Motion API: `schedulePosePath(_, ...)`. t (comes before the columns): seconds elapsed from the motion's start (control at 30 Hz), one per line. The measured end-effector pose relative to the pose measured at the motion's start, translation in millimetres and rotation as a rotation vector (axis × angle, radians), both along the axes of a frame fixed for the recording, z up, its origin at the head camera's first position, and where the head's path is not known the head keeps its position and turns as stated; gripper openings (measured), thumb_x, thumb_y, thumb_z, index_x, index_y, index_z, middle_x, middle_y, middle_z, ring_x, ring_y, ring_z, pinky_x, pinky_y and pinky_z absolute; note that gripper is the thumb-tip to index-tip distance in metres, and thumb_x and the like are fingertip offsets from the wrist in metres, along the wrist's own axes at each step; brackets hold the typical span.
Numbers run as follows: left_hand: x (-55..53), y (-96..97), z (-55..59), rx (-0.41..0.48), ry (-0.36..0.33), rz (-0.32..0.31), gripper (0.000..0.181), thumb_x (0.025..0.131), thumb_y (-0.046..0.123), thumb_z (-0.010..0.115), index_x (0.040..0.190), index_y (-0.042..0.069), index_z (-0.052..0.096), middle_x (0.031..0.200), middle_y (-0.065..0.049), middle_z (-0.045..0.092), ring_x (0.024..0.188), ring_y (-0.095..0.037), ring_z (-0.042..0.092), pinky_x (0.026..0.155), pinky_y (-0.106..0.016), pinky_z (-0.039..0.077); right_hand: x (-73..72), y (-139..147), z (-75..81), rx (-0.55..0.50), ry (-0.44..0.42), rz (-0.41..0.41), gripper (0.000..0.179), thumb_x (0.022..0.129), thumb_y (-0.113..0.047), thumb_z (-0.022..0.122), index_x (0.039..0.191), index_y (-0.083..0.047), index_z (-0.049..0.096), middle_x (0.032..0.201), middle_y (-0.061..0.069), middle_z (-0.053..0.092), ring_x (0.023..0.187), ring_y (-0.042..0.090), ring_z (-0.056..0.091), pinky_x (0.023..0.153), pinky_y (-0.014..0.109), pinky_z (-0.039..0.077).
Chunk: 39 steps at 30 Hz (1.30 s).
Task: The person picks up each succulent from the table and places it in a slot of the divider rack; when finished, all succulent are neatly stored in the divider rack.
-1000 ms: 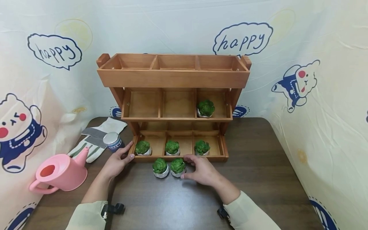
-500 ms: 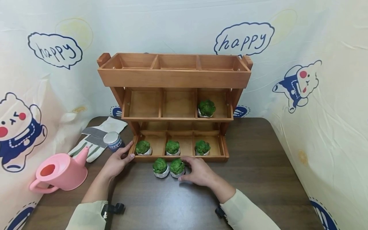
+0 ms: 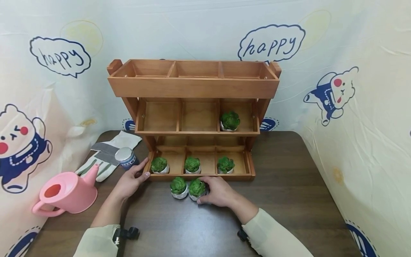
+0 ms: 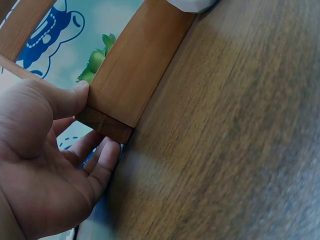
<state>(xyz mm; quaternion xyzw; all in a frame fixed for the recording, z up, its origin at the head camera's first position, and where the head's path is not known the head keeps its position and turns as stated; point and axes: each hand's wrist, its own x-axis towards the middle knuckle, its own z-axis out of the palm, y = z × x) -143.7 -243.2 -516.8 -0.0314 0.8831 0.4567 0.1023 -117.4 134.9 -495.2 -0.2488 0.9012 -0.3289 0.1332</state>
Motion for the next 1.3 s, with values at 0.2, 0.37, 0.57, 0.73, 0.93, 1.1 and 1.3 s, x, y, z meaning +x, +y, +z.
schedulePosePath(0.2, 0.8, 0.4, 1.0, 0.003, -0.013, 0.006, 0.069, 0.103, 0.033, 0.065, 0.164, 0.03, 0.032, 0.159, -0.025, 0.035, 0.142, -0.049, 0.039, 0.115, -0.068, 0.028, -1.4, -1.1, -1.3, 0.02, -0.002, 0.002, 0.075, 0.076, -0.034, 0.093, 0.14, -0.008, 0.063, 0.134, 0.006, 0.069, 0.125, 0.023, 0.062, 0.108, 0.044, 0.048)
schedulePosePath(0.37, 0.8, 0.3, 1.5, 0.0, -0.007, 0.004, 0.069, 0.103, 0.033, 0.065, 0.164, 0.029, 0.032, 0.159, -0.025, 0.035, 0.141, -0.049, 0.04, 0.115, -0.067, 0.029, -1.3, 0.3, -0.5, 0.019, 0.004, 0.015, 0.073, 0.076, -0.035, 0.093, 0.139, -0.011, 0.064, 0.133, 0.003, 0.069, 0.126, 0.022, 0.062, 0.109, 0.043, 0.048)
schedulePosePath(0.57, 0.0, 0.1, 0.9, -0.011, 0.011, -0.004, 0.069, 0.103, 0.033, 0.065, 0.164, 0.03, 0.032, 0.158, -0.025, 0.036, 0.14, -0.049, 0.042, 0.115, -0.067, 0.03, -1.8, 4.1, 0.2, 0.013, 0.013, 0.03, 0.073, 0.076, -0.037, 0.092, 0.139, -0.011, 0.064, 0.132, 0.002, 0.07, 0.124, 0.021, 0.063, 0.107, 0.043, 0.049)
schedulePosePath(0.73, -0.1, -0.1, 0.5, -0.01, 0.009, -0.005, 0.069, 0.103, 0.033, 0.065, 0.164, 0.03, 0.032, 0.158, -0.025, 0.037, 0.137, -0.048, 0.044, 0.114, -0.067, 0.032, -2.9, 8.4, 2.9, 0.011, 0.023, 0.042, 0.071, 0.078, -0.037, 0.092, 0.138, -0.011, 0.065, 0.133, 0.001, 0.069, 0.124, 0.019, 0.062, 0.107, 0.042, 0.049)
schedulePosePath(0.93, 1.0, -0.3, 1.1, -0.003, -0.004, 0.004, 0.069, 0.103, 0.034, 0.065, 0.163, 0.03, 0.033, 0.158, -0.024, 0.037, 0.137, -0.047, 0.045, 0.114, -0.066, 0.032, -2.1, 13.2, 18.1, 0.006, 0.023, 0.029, 0.075, 0.08, -0.043, 0.089, 0.143, -0.012, 0.062, 0.139, 0.002, 0.066, 0.13, 0.02, 0.06, 0.109, 0.045, 0.047)
schedulePosePath(1.1, 1.6, -0.4, 1.2, 0.003, -0.017, 0.006, 0.069, 0.103, 0.035, 0.065, 0.163, 0.031, 0.032, 0.16, -0.024, 0.035, 0.139, -0.048, 0.043, 0.114, -0.068, 0.031, -1.6, 14.6, 29.6, 0.004, 0.027, 0.018, 0.074, 0.081, -0.045, 0.088, 0.142, -0.012, 0.063, 0.134, 0.001, 0.069, 0.125, 0.02, 0.062, 0.106, 0.045, 0.05)
schedulePosePath(1.3, 0.8, 0.0, 1.8, 0.009, -0.021, 0.006, 0.069, 0.103, 0.033, 0.065, 0.164, 0.03, 0.032, 0.161, -0.024, 0.033, 0.144, -0.049, 0.037, 0.116, -0.068, 0.026, -2.5, 15.2, 38.7, -0.018, 0.03, 0.004, 0.071, 0.082, -0.045, 0.088, 0.141, -0.014, 0.064, 0.131, -0.002, 0.07, 0.121, 0.014, 0.063, 0.105, 0.044, 0.051)
